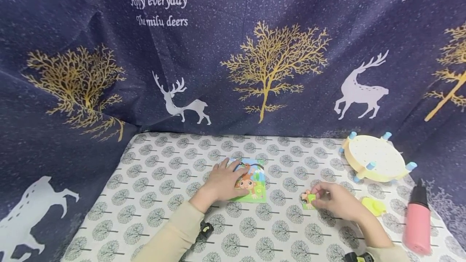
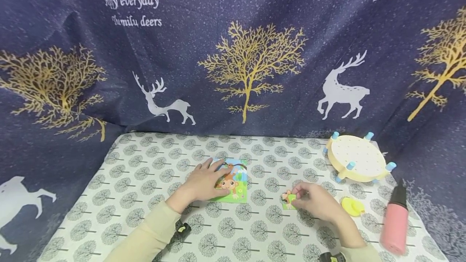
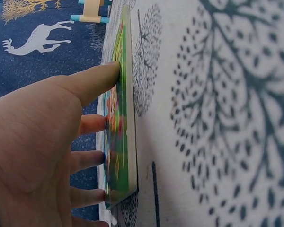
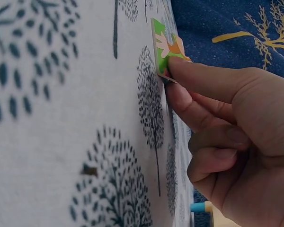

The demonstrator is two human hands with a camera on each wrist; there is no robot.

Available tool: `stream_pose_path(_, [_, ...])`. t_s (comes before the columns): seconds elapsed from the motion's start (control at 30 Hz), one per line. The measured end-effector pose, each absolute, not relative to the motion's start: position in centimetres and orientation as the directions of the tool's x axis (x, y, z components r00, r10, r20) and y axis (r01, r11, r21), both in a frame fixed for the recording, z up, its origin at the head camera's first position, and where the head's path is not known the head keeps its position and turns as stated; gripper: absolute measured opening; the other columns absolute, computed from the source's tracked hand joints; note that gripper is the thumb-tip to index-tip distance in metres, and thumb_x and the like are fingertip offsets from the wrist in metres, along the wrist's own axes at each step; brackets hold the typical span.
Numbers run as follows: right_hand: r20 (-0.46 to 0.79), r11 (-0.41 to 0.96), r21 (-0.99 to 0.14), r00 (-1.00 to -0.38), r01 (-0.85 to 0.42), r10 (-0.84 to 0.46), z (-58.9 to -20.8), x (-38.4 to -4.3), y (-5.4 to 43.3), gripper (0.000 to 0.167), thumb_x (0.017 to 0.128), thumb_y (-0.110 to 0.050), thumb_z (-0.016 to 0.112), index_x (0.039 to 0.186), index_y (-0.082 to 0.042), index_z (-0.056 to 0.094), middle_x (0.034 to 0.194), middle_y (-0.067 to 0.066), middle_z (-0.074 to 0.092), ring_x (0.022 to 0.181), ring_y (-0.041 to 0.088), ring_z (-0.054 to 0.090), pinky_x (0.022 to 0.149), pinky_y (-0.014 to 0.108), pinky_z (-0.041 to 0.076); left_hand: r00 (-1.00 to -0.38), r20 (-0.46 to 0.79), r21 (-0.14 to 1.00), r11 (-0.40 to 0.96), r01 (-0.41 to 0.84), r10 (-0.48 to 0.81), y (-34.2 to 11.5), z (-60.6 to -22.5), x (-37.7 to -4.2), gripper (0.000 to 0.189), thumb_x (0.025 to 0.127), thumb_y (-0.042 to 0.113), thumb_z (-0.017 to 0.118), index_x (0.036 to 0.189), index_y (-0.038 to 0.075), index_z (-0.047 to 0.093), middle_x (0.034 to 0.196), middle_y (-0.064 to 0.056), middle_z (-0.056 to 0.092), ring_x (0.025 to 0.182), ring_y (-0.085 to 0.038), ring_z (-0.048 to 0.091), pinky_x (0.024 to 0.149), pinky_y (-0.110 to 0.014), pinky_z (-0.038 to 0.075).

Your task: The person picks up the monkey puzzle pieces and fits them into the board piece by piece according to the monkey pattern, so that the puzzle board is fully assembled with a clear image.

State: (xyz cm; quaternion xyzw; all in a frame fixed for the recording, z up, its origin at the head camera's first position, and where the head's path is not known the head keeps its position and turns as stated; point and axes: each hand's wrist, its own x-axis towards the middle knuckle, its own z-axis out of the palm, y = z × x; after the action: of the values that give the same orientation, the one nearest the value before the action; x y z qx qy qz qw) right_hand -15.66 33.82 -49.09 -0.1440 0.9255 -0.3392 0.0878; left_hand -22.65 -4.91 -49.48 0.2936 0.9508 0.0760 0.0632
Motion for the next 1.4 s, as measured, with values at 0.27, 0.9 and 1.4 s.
stream_pose_path(0.27, [-0.053, 0.68, -0.712, -0.953, -0.174, -0.3, -49.4, -15.9, 33.6, 0.011, 0.095, -0.021, 0.076, 0.105, -0.016, 0.074, 0.089, -0.007, 0.071, 0.079, 0.011, 0.067, 0.071, 0.028, 0.057, -0.817, -0.081, 0.19, 0.814, 0.55, 0.571, -5.0, -49.4, -22.9, 0.079, 0.093, 0.07, 0.06, 0.16, 0.031, 0.044, 0.168, -0.007, 0.032, 0.15, -0.05, 0.026, 0.112, -0.075, 0.03])
stream_pose_path(0.9, [-0.074, 0.617, -0.781, -0.966, -0.099, -0.248, -49.9, -18.1, 26.3, 0.011, 0.093, -0.021, 0.077, 0.102, -0.015, 0.076, 0.087, -0.004, 0.071, 0.076, 0.016, 0.064, 0.069, 0.03, 0.053, -0.822, -0.095, 0.23, 0.816, 0.53, 0.561, -5.1, -49.6, -23.1, 0.077, 0.094, 0.069, 0.06, 0.159, 0.032, 0.044, 0.169, -0.007, 0.03, 0.152, -0.048, 0.023, 0.112, -0.077, 0.028])
stream_pose_path(1.4, [-0.054, 0.569, -0.813, -0.956, -0.126, -0.289, -50.3, -19.8, 21.1, 0.007, 0.091, -0.015, 0.078, 0.097, -0.012, 0.077, 0.085, -0.004, 0.07, 0.075, 0.015, 0.062, 0.067, 0.029, 0.054, -0.823, -0.094, 0.21, 0.819, 0.534, 0.56, -4.9, -49.4, -22.8, 0.079, 0.093, 0.072, 0.058, 0.16, 0.032, 0.043, 0.169, -0.006, 0.029, 0.151, -0.049, 0.024, 0.111, -0.077, 0.03])
